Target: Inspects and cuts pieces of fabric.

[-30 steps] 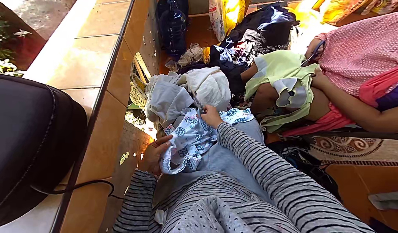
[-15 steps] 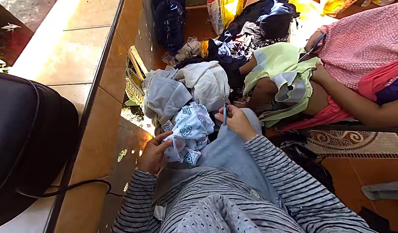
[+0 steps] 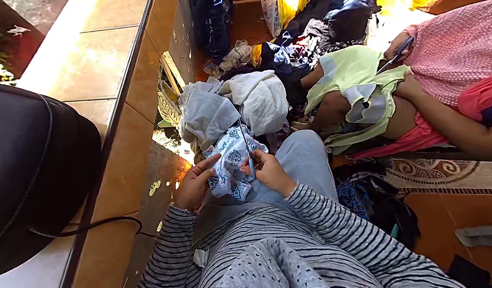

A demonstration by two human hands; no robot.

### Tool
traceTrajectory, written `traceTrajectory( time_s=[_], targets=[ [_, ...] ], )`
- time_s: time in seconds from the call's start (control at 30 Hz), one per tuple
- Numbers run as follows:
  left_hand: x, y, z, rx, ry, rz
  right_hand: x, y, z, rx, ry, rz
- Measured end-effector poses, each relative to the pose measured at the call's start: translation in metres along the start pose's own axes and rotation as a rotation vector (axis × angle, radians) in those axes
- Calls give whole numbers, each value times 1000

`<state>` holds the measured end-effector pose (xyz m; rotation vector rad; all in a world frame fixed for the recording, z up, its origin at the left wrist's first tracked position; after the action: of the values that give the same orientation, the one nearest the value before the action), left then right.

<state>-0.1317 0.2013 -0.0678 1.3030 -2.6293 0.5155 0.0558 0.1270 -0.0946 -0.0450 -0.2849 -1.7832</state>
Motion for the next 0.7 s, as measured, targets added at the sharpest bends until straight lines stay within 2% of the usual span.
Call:
traceTrajectory(
  time_s=[0.13,0.23,0.3,0.37,0.5,0.6,0.67,0.7],
  targets=[
    [4,-15,-8,-117,-124,169,-10,8,12,223,208,-158],
    [4,-26,-1,-100,-73,200,-33,10,-3,438,134,-92],
    [1,-21,6,-99,1,120,-43,10,-19,524,39,-33],
    [0,-8,2,-146,2,23,-45,19,-14,521,37,-98],
    [3,28,-27,-146,-289,-251,-34,58,19,428,210,-365],
    [0,30,-18,-61,-289,-328,-31,63,14,196,146,-367],
    [-4,25,1,-43,-180,-328,-23,54,10,-362,120,-286],
    [-6,22,6,-42,-140,-313,-15,50,23,-675,198,-216]
  ],
)
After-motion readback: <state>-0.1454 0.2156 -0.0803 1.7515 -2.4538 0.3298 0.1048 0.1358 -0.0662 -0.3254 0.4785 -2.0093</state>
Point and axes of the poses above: each hand's wrist, its own x-axis away from the middle knuckle, its own y-axis out of the back of the hand, z = x × y, the point moved 8 cm from there along -x, towards the middle knuckle, and after that the axes turned 1 degree about z, right-handed, at the moved point
